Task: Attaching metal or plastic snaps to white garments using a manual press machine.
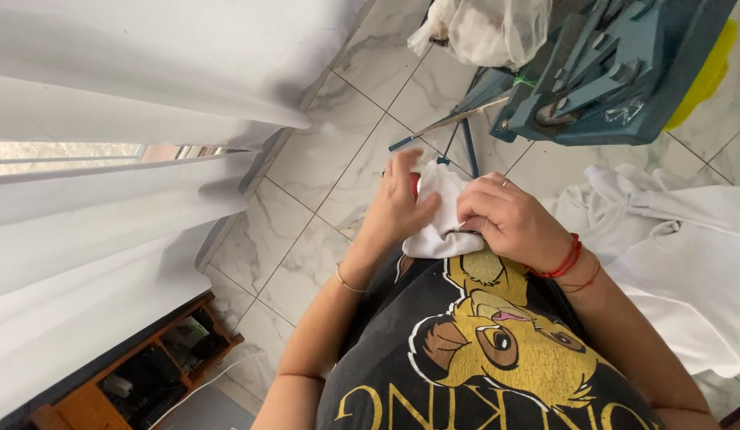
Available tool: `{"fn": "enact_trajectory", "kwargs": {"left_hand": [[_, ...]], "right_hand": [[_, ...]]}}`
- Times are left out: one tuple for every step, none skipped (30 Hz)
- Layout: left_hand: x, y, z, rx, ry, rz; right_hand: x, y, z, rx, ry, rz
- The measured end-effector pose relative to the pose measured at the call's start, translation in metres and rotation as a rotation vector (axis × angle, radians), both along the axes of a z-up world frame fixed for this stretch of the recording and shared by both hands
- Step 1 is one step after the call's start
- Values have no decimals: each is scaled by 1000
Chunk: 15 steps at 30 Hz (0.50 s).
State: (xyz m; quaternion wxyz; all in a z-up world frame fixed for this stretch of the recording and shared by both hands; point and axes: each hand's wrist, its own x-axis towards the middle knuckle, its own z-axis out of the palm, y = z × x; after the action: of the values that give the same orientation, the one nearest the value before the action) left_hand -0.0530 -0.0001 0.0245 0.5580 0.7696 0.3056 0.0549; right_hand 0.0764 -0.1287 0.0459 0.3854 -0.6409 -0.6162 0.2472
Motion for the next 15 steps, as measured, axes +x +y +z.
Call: {"fn": "enact_trajectory", "kwargs": {"left_hand": [[2,0,4,-2,0,-7],[4,-1,8,34,-106,-138],[6,0,13,69,-215,-270],[11,0,9,68,-218,-278],[15,-3,5,38,-195,-301],[19,-6,0,8,-172,-324],[25,-8,-6,14,-181,-331],[30,-9,-12,-19,-184,-298],[35,-13,-18,-62,-184,-268],[46,-13,-25,-66,-189,-279],[50,-16,-32,-123,-231,-218],[53,-18,-39,-180,-272,-156],[57,-18,-37,-175,-269,-155],[62,-17,-34,-184,-205,-104],[68,-17,-30,-195,-145,-56]], "right_hand": [[1,-2,-2,-2,0,-7],[1,-5,-4,-74,131,-145],[1,-6,-6,-143,260,-283],[3,-6,-7,-142,258,-291],[4,-8,-9,-168,346,-407],[5,-10,-10,-193,432,-523],[8,-11,-16,-183,424,-530],[11,-12,-23,-157,485,-578],[12,-16,-28,-139,548,-633],[20,-15,-29,-137,543,-646],[24,-15,-31,-117,418,-648],[27,-15,-34,-96,293,-647],[31,-14,-40,-93,296,-646],[36,-13,-45,-60,199,-666],[42,-13,-50,-29,96,-690]]}}
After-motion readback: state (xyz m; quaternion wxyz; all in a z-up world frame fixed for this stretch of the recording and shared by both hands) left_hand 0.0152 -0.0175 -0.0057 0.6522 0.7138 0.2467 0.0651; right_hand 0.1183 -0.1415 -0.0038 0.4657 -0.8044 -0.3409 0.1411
